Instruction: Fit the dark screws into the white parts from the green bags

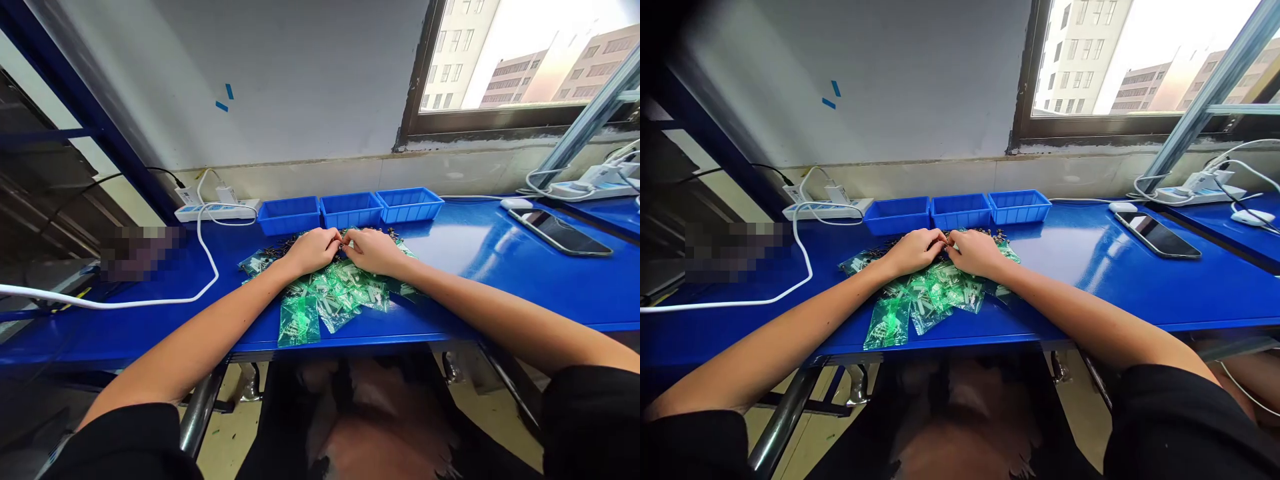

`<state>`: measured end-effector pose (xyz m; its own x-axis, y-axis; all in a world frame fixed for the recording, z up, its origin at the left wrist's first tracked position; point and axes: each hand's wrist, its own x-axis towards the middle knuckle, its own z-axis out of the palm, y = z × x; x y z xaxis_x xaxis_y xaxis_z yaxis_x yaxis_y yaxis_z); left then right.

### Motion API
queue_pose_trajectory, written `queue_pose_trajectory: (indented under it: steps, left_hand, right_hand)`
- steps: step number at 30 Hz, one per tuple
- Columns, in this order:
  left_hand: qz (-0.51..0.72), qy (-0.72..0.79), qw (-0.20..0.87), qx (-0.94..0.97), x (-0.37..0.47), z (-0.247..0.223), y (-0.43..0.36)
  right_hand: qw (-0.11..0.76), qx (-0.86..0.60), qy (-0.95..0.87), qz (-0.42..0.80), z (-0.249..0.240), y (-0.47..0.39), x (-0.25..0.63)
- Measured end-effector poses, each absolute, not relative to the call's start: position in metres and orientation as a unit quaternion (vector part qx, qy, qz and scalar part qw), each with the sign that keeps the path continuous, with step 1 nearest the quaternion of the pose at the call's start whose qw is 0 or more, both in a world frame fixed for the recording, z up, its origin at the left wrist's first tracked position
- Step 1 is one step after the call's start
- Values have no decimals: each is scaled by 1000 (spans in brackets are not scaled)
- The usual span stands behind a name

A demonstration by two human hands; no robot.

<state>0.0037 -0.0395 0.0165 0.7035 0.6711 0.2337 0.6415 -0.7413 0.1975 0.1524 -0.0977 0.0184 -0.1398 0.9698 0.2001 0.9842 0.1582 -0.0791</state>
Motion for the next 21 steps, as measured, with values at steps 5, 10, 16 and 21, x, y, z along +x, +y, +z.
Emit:
queue_pose_trajectory:
  steps: [5, 10, 16, 21]
  left_hand:
    - [153, 343, 68, 924, 3, 16, -38]
    - [165, 338, 97, 922, 0, 16, -36]
    - [168, 320, 128, 924, 1, 17, -36]
    - [174, 328, 138, 918, 0, 18, -36]
  right_hand:
    - [104, -641, -760, -28, 18, -96, 154]
    - [116, -622, -774, -8, 19, -95, 157]
    - [126, -606, -784, 39, 21, -91, 161]
    - [154, -576, -802, 32, 38, -108, 161]
